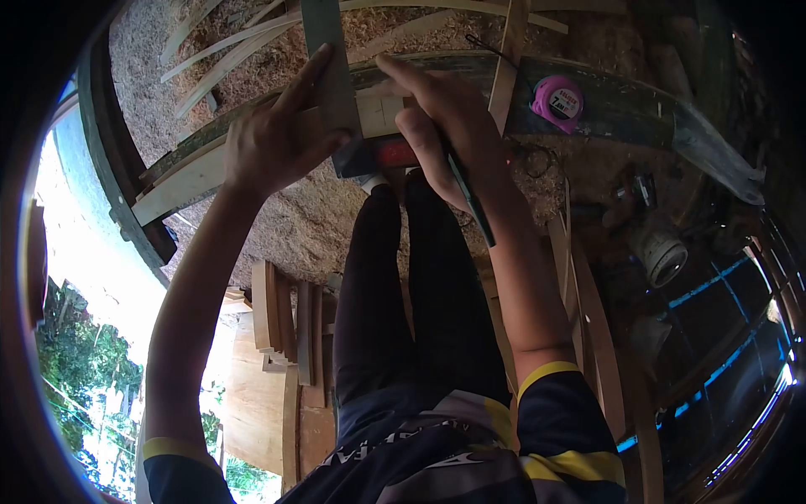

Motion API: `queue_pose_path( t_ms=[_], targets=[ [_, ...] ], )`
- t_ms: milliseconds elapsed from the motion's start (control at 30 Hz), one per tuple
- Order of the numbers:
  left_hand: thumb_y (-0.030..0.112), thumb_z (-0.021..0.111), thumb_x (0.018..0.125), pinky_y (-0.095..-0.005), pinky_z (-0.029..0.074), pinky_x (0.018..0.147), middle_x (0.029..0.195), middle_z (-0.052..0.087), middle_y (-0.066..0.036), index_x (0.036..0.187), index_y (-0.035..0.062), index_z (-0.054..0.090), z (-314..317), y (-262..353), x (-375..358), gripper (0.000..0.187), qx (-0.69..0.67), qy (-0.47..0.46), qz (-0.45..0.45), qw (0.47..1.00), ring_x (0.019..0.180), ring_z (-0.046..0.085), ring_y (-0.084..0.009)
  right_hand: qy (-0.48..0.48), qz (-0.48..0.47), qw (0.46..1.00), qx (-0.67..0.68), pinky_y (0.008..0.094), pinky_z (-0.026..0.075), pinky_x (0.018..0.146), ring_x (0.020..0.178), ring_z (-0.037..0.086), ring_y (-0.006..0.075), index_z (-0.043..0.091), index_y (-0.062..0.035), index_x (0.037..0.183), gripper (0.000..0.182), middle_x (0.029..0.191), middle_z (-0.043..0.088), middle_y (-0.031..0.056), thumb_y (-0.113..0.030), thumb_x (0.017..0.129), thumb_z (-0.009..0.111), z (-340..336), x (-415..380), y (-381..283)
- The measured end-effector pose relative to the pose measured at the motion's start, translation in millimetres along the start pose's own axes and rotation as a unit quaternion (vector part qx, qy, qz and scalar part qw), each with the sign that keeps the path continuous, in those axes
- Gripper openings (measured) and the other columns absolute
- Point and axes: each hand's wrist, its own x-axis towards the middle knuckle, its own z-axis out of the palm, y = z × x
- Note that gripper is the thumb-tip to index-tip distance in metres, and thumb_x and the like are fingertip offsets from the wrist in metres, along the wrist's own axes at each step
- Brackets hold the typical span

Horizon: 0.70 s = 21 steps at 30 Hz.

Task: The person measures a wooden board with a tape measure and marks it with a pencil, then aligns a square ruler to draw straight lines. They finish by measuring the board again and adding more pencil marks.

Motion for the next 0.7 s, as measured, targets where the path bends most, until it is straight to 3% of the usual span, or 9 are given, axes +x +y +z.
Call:
queue_pose_path(
  t_ms=[67, 133, 233, 300, 400, 433, 500, 567, 700],
  targets=[
    [0.070, 0.081, 0.088, -0.0435, 0.069, 0.067, 0.093, 0.083, -0.007, 0.175, 0.0367, 0.032, -1, 1, -1, 0.105, 0.002, -0.004, -0.005, 1.000, 0.075, 0.082, -0.0282, 0.019, 0.042, 0.998, 0.041, 0.0530, 0.050, 0.115, 0.120, 0.071, 0.0344, 0.066, -0.0034, 0.137, 0.044, 0.115, 0.076, 0.0176, -0.028, 0.103, 0.079, 10, 3, -8],
    [0.071, 0.080, 0.088, -0.0434, 0.069, 0.067, 0.093, 0.083, -0.007, 0.175, 0.0373, 0.032, -3, 2, -1, 0.105, 0.001, -0.006, -0.006, 1.000, 0.076, 0.082, -0.0288, 0.085, 0.134, 0.964, 0.215, 0.0500, 0.052, 0.105, 0.101, 0.074, 0.0299, 0.071, -0.0032, 0.129, 0.031, 0.099, 0.075, 0.0133, -0.015, 0.101, 0.072, 23, 4, -16],
    [0.058, 0.088, 0.085, -0.0459, 0.068, 0.081, 0.116, 0.085, -0.008, 0.176, 0.0338, 0.031, -2, 0, 0, 0.111, 0.003, -0.065, -0.048, 0.997, 0.095, 0.083, -0.0336, 0.076, 0.098, 0.989, 0.075, 0.0462, 0.053, 0.095, 0.086, 0.071, 0.0252, 0.074, -0.0046, 0.120, 0.023, 0.090, 0.074, 0.0080, -0.012, 0.098, 0.074, 26, 12, -22],
    [0.070, 0.080, 0.089, -0.0462, 0.068, 0.068, 0.087, 0.082, -0.009, 0.175, 0.0388, 0.031, 2, -1, 0, 0.105, -0.010, 0.005, -0.003, 1.000, 0.075, 0.081, -0.0306, 0.082, 0.013, 0.996, -0.018, 0.0434, 0.051, 0.090, 0.084, 0.070, 0.0234, 0.076, -0.0073, 0.115, 0.019, 0.090, 0.073, 0.0060, -0.011, 0.096, 0.075, 30, 16, -12],
    [0.069, 0.080, 0.089, -0.0472, 0.068, 0.069, 0.084, 0.080, -0.009, 0.176, 0.0392, 0.030, -1, 0, 0, 0.105, -0.013, -0.012, -0.016, 1.000, 0.075, 0.081, -0.0316, 0.097, -0.053, 0.994, -0.024, 0.0417, 0.051, 0.088, 0.084, 0.070, 0.0236, 0.077, -0.0100, 0.114, 0.018, 0.089, 0.072, 0.0047, -0.012, 0.096, 0.076, 37, 17, -8],
    [0.069, 0.080, 0.089, -0.0472, 0.068, 0.069, 0.084, 0.080, -0.009, 0.176, 0.0392, 0.030, -3, 1, -1, 0.105, -0.013, -0.011, -0.018, 1.000, 0.075, 0.081, -0.0316, 0.100, -0.048, 0.993, -0.031, 0.0422, 0.051, 0.088, 0.084, 0.070, 0.0246, 0.075, -0.0096, 0.112, 0.017, 0.089, 0.072, 0.0053, -0.011, 0.096, 0.076, 39, 16, -8],
    [0.060, 0.087, 0.084, -0.0453, 0.069, 0.074, 0.116, 0.085, -0.008, 0.176, 0.0360, 0.031, -5, 2, -1, 0.111, 0.010, -0.053, -0.046, 0.997, 0.093, 0.083, -0.0319, 0.102, -0.043, 0.993, -0.036, 0.0427, 0.051, 0.088, 0.084, 0.070, 0.0255, 0.073, -0.0092, 0.111, 0.016, 0.089, 0.072, 0.0058, -0.011, 0.095, 0.077, 46, 12, -9],
    [0.061, 0.087, 0.084, -0.0455, 0.069, 0.074, 0.115, 0.084, -0.008, 0.176, 0.0364, 0.032, -7, 5, -1, 0.110, 0.019, -0.069, -0.060, 0.996, 0.091, 0.083, -0.0325, 0.119, 0.089, 0.987, 0.067, 0.0433, 0.052, 0.085, 0.084, 0.070, 0.0276, 0.069, -0.0076, 0.107, 0.015, 0.091, 0.072, 0.0072, -0.009, 0.094, 0.077, 53, 7, -13],
    [0.064, 0.085, 0.085, -0.0461, 0.069, 0.073, 0.110, 0.084, -0.010, 0.176, 0.0364, 0.032, -10, 6, 0, 0.108, 0.023, -0.087, -0.068, 0.994, 0.084, 0.083, -0.0339, 0.109, 0.011, 0.993, -0.048, 0.0434, 0.052, 0.083, 0.084, 0.070, 0.0287, 0.066, -0.0069, 0.105, 0.016, 0.091, 0.072, 0.0077, -0.008, 0.094, 0.078, 53, 11, -10]
  ],
)
